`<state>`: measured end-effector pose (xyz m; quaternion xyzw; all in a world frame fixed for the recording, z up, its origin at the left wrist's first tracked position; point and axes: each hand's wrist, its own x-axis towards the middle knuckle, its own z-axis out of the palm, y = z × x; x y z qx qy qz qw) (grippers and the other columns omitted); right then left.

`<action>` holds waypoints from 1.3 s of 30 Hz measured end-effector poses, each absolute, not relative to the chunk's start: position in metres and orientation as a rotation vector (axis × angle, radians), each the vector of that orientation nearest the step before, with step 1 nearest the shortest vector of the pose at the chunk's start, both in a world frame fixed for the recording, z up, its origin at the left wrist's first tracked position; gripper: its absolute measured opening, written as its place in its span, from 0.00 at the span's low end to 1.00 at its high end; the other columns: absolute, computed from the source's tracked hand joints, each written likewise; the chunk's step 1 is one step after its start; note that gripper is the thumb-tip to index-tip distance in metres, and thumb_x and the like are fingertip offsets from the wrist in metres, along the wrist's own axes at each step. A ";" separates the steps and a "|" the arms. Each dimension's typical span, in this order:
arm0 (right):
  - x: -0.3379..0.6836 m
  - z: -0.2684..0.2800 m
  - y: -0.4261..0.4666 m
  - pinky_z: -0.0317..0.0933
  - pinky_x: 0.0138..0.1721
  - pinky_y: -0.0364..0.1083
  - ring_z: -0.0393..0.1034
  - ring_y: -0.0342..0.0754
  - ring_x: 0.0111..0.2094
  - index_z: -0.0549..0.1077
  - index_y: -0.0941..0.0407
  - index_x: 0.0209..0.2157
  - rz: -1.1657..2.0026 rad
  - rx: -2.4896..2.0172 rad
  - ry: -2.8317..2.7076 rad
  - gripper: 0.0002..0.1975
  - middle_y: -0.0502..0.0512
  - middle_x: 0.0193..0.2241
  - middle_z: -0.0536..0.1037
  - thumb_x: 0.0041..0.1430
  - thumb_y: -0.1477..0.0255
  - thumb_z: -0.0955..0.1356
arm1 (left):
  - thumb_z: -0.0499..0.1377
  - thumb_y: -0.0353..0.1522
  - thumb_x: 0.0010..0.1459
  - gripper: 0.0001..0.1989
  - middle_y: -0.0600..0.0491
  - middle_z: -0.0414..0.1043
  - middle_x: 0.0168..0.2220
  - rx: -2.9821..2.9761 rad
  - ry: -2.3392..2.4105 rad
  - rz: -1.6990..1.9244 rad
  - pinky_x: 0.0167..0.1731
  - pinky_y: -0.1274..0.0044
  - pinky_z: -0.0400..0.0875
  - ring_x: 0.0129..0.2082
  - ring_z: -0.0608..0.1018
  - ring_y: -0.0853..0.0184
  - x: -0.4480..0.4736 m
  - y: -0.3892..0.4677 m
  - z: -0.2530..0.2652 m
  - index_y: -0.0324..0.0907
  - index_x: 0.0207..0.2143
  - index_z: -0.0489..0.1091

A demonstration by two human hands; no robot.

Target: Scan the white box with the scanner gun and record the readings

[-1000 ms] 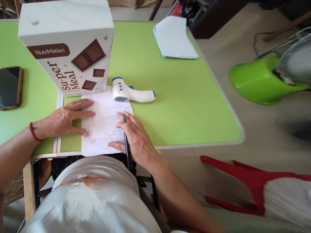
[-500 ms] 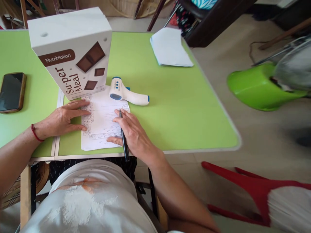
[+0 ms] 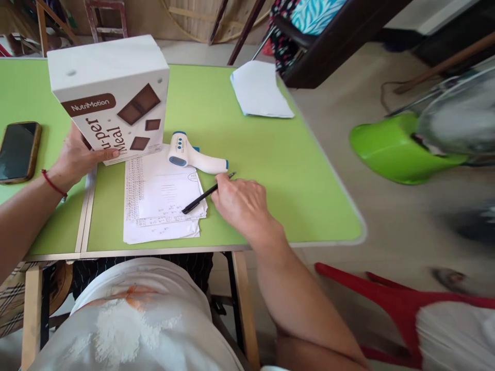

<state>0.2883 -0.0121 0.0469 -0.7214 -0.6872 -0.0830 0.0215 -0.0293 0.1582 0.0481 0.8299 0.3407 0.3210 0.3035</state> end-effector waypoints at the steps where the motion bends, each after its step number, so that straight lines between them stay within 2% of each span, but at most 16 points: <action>1: 0.290 0.046 -0.013 0.60 0.26 0.51 0.70 0.56 0.21 0.78 0.60 0.42 -0.252 -2.226 -2.130 0.15 0.59 0.18 0.76 0.56 0.76 0.64 | 0.65 0.47 0.60 0.36 0.41 0.65 0.62 2.110 0.919 0.928 0.54 0.59 0.75 0.61 0.71 0.54 -0.027 0.157 0.046 0.47 0.60 0.50; 6: 0.300 0.050 -0.012 0.62 0.27 0.52 0.67 0.54 0.23 0.79 0.56 0.42 -0.230 -2.113 -1.979 0.14 0.56 0.19 0.74 0.57 0.73 0.65 | 0.74 0.51 0.45 0.41 0.48 0.71 0.57 1.836 0.910 1.086 0.53 0.63 0.74 0.56 0.75 0.58 -0.024 0.149 0.059 0.44 0.53 0.59; 9: 0.299 0.056 0.003 0.67 0.38 0.58 0.72 0.60 0.38 0.76 0.57 0.45 -0.258 -1.942 -1.974 0.15 0.64 0.36 0.79 0.58 0.69 0.67 | 0.77 0.51 0.39 0.40 0.58 0.76 0.50 1.769 0.906 1.063 0.53 0.64 0.73 0.51 0.76 0.63 -0.028 0.141 0.079 0.42 0.48 0.65; 11: 0.294 0.057 0.020 0.66 0.47 0.62 0.70 0.66 0.48 0.73 0.58 0.52 -0.184 -1.896 -2.025 0.22 0.70 0.47 0.77 0.56 0.66 0.69 | 0.78 0.49 0.39 0.36 0.60 0.78 0.47 1.762 0.912 1.032 0.54 0.63 0.73 0.49 0.77 0.63 -0.031 0.135 0.091 0.42 0.46 0.69; 12: 0.292 0.056 0.029 0.65 0.48 0.63 0.69 0.67 0.50 0.72 0.59 0.54 -0.113 -1.908 -2.053 0.25 0.71 0.49 0.76 0.56 0.65 0.70 | 0.77 0.48 0.41 0.34 0.59 0.79 0.47 1.771 0.914 0.997 0.54 0.62 0.74 0.49 0.78 0.61 -0.033 0.133 0.095 0.43 0.45 0.70; 14: 0.290 0.052 0.045 0.67 0.45 0.60 0.71 0.64 0.46 0.72 0.60 0.54 0.085 -1.939 -2.107 0.25 0.69 0.45 0.77 0.56 0.63 0.70 | 0.76 0.47 0.44 0.30 0.56 0.80 0.47 1.799 0.904 0.912 0.50 0.62 0.77 0.47 0.79 0.58 -0.038 0.130 0.099 0.44 0.44 0.72; 16: 0.291 0.050 0.053 0.67 0.39 0.55 0.73 0.59 0.40 0.74 0.58 0.50 0.222 -1.918 -2.092 0.21 0.63 0.39 0.79 0.56 0.64 0.70 | 0.74 0.47 0.47 0.27 0.51 0.81 0.45 1.832 0.860 0.825 0.44 0.63 0.80 0.45 0.82 0.55 -0.041 0.129 0.099 0.44 0.44 0.73; 18: 0.294 0.053 0.053 0.66 0.35 0.52 0.73 0.56 0.37 0.74 0.58 0.47 0.218 -1.876 -1.904 0.19 0.61 0.36 0.79 0.54 0.65 0.72 | 0.73 0.44 0.48 0.24 0.48 0.81 0.44 1.858 0.821 0.761 0.41 0.66 0.81 0.43 0.83 0.54 -0.044 0.128 0.099 0.43 0.43 0.73; 22: 0.281 0.081 0.024 0.65 0.30 0.50 0.72 0.52 0.32 0.70 0.54 0.50 0.227 -1.627 -1.330 0.25 0.60 0.34 0.78 0.50 0.64 0.74 | 0.74 0.38 0.46 0.21 0.48 0.82 0.43 1.897 0.827 0.657 0.41 0.69 0.80 0.43 0.83 0.54 -0.044 0.122 0.105 0.43 0.42 0.74; 23: 0.271 0.089 0.012 0.66 0.31 0.50 0.71 0.50 0.31 0.69 0.52 0.51 0.316 -1.481 -1.267 0.25 0.57 0.33 0.77 0.51 0.65 0.74 | 0.74 0.38 0.46 0.23 0.48 0.82 0.44 1.894 0.833 0.635 0.42 0.69 0.80 0.44 0.83 0.54 -0.043 0.120 0.107 0.43 0.43 0.74; 25: 0.243 0.100 -0.016 0.69 0.33 0.51 0.70 0.49 0.30 0.70 0.48 0.48 0.766 -1.216 -1.260 0.20 0.52 0.30 0.76 0.53 0.66 0.73 | 0.74 0.40 0.45 0.27 0.48 0.81 0.47 1.857 0.842 0.593 0.45 0.68 0.79 0.47 0.82 0.53 -0.040 0.115 0.111 0.41 0.46 0.74; 26: 0.227 0.101 -0.029 0.69 0.31 0.50 0.69 0.48 0.27 0.71 0.48 0.46 0.987 -1.099 -1.220 0.17 0.49 0.28 0.75 0.53 0.66 0.73 | 0.73 0.40 0.45 0.28 0.47 0.80 0.48 1.837 0.846 0.561 0.46 0.67 0.78 0.48 0.81 0.52 -0.039 0.114 0.112 0.40 0.48 0.73; 28: 0.194 0.096 -0.051 0.62 0.23 0.45 0.64 0.44 0.22 0.72 0.49 0.41 1.277 -0.925 -1.092 0.14 0.46 0.24 0.71 0.53 0.66 0.73 | 0.73 0.41 0.45 0.29 0.45 0.80 0.48 1.824 0.859 0.497 0.46 0.67 0.77 0.48 0.81 0.51 -0.037 0.112 0.114 0.39 0.48 0.73; 30: 0.165 0.083 -0.063 0.59 0.21 0.43 0.62 0.41 0.21 0.71 0.51 0.35 1.464 -0.865 -0.938 0.10 0.46 0.23 0.70 0.54 0.65 0.73 | 0.73 0.41 0.45 0.30 0.45 0.80 0.48 1.826 0.857 0.454 0.45 0.67 0.77 0.47 0.81 0.51 -0.036 0.113 0.114 0.39 0.49 0.72; 33: 0.139 0.066 -0.065 0.58 0.23 0.43 0.61 0.40 0.22 0.70 0.53 0.31 1.560 -0.857 -0.784 0.10 0.46 0.25 0.70 0.55 0.63 0.73 | 0.72 0.40 0.47 0.29 0.45 0.79 0.50 1.801 0.813 0.444 0.44 0.68 0.77 0.47 0.81 0.51 -0.035 0.115 0.112 0.40 0.50 0.72; 39: 0.130 0.060 -0.053 0.56 0.25 0.43 0.60 0.39 0.21 0.68 0.54 0.30 1.492 -0.954 -0.729 0.12 0.44 0.22 0.68 0.54 0.62 0.72 | 0.72 0.40 0.49 0.24 0.46 0.79 0.48 1.832 0.768 0.443 0.44 0.68 0.76 0.46 0.81 0.52 -0.037 0.118 0.109 0.40 0.47 0.73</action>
